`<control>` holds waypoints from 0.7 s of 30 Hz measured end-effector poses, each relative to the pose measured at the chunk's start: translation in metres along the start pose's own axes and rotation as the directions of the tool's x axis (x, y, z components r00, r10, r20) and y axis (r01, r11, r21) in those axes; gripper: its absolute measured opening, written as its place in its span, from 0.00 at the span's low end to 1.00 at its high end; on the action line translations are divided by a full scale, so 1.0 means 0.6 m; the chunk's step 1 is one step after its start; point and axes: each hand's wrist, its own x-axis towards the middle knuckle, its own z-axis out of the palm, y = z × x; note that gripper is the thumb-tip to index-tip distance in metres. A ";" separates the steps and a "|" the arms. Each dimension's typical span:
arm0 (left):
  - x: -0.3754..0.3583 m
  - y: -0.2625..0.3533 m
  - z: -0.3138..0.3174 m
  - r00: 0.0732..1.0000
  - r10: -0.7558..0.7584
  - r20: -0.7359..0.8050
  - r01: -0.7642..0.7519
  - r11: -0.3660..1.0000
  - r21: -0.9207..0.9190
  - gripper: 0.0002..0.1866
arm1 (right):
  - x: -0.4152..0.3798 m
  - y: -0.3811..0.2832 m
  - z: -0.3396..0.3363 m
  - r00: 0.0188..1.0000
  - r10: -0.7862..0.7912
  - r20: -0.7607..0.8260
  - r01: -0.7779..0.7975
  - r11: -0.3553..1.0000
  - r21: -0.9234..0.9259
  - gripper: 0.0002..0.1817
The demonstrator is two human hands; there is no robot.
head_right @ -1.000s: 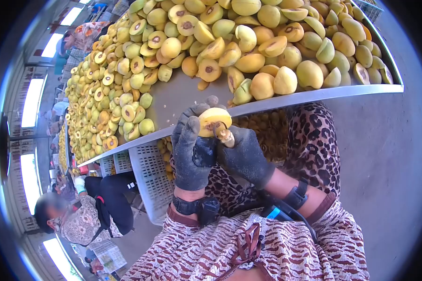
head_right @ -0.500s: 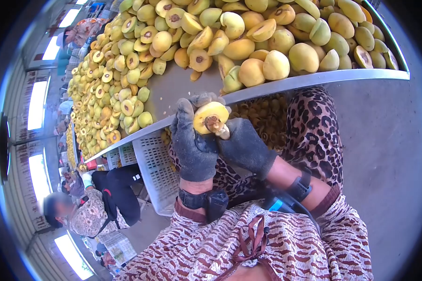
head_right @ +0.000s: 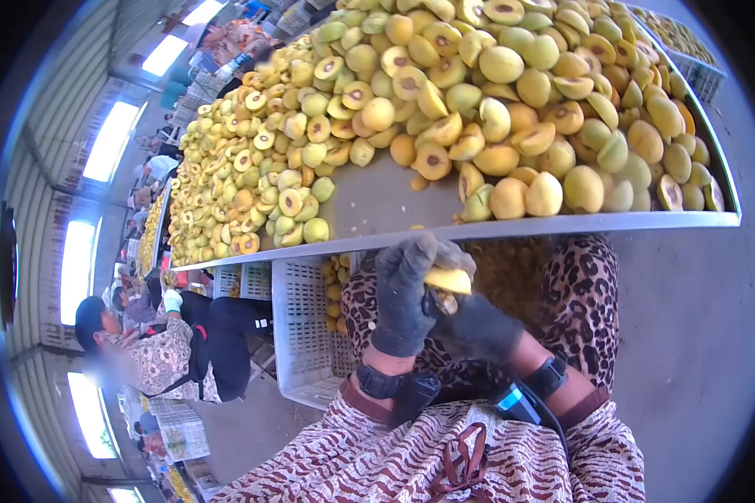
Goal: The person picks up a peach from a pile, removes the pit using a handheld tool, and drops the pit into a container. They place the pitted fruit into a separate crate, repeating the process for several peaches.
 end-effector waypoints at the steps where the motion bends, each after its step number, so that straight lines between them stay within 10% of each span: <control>1: -0.007 0.008 -0.003 1.000 0.028 0.004 -0.028 1.000 -0.005 0.20 | -0.011 0.019 -0.008 0.963 -0.024 0.268 0.057 0.992 -0.114 0.18; 4: -0.011 0.030 -0.013 0.987 -0.053 0.154 0.046 0.998 0.049 0.22 | -0.029 0.062 -0.004 0.912 0.049 0.407 -0.199 0.921 0.334 0.20; 6: -0.015 0.027 -0.024 0.976 -0.010 0.216 0.030 0.996 -0.088 0.23 | 0.008 0.006 -0.020 0.882 0.249 0.399 -0.461 0.627 0.628 0.24; 8: -0.015 0.030 -0.038 0.975 -0.050 0.215 0.119 0.939 -0.322 0.22 | 0.012 -0.053 0.007 0.954 0.211 0.211 -0.243 0.960 0.137 0.30; 12: -0.025 0.091 -0.128 0.992 0.020 -0.121 -0.065 0.925 -0.375 0.24 | 0.006 -0.015 0.020 0.912 0.180 0.368 -0.229 0.969 0.093 0.15; 14: -0.040 0.113 -0.236 0.967 0.110 -0.231 -0.144 0.981 -0.132 0.24 | -0.010 0.003 0.017 0.937 0.142 0.319 0.051 0.848 -0.528 0.12; 16: -0.048 0.144 -0.309 0.863 0.324 -0.389 0.070 0.684 0.726 0.23 | -0.007 -0.010 0.000 0.862 0.380 0.336 -0.029 0.697 -0.716 0.12; 17: -0.027 0.139 -0.347 0.854 0.334 -0.399 0.069 0.688 0.722 0.23 | 0.003 -0.016 -0.016 0.744 0.590 0.313 -0.035 0.502 -0.864 0.12; 19: 0.009 0.130 -0.446 0.729 0.684 -0.035 -0.056 0.110 0.992 0.21 | 0.031 -0.028 -0.045 0.786 0.458 0.414 0.059 0.612 -0.789 0.10; 20: 0.023 0.144 -0.439 0.774 0.598 -0.206 -0.035 0.366 0.930 0.20 | 0.054 -0.048 -0.059 0.780 0.427 0.458 0.085 0.653 -0.753 0.09; 21: 0.048 0.154 -0.434 0.745 0.641 -0.184 -0.054 0.333 0.941 0.21 | 0.082 -0.077 -0.069 0.772 0.395 0.499 0.106 0.693 -0.713 0.09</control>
